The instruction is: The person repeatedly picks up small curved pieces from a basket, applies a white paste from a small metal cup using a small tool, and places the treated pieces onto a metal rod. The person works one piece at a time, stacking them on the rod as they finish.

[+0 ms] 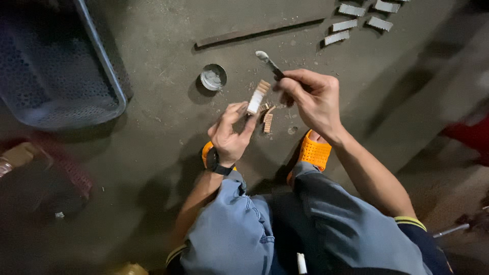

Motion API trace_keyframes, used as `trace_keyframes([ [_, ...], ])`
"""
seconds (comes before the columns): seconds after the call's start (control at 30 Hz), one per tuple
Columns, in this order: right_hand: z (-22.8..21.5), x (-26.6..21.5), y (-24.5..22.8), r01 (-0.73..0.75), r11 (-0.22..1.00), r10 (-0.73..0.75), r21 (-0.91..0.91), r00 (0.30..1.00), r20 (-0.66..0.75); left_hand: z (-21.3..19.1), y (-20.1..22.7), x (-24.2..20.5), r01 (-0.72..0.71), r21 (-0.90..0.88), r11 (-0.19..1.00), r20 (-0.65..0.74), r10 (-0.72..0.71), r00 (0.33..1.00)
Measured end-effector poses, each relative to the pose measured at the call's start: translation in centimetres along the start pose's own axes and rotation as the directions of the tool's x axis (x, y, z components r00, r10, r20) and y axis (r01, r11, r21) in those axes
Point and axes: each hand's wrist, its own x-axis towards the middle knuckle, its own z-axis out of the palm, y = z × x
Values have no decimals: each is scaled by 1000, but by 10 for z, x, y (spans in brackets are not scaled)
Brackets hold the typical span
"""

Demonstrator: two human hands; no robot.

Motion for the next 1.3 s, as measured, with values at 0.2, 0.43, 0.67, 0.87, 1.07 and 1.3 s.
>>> trace_keyframes([
  [0.2, 9, -27, -8, -215, 963, 194, 160, 972, 134, -4, 1, 3, -7, 54, 999, -54, 10, 998],
  [0.43, -3, -19, 4, -264, 964, 257, 27, 953, 164, -5, 6, 3, 12, 60, 998, -55, -9, 998],
  [0.67, 2, -36, 11, 214, 892, -191, -399, 977, 98, -4, 10, 6, -70, 194, 978, -62, 84, 995],
  [0.87, 9, -32, 13, 240, 881, -230, -408, 970, 76, -3, 10, 4, -161, 225, 961, -21, 170, 985],
  [1.07, 4, -28, 24, 177, 895, -213, -409, 976, -44, -3, 12, 3, -131, 171, 977, -43, 140, 989],
  [1.3, -42, -34, 50, 107, 898, -219, -426, 950, -222, -20, -16, -31, 317, -49, 947, -125, -321, 939],
])
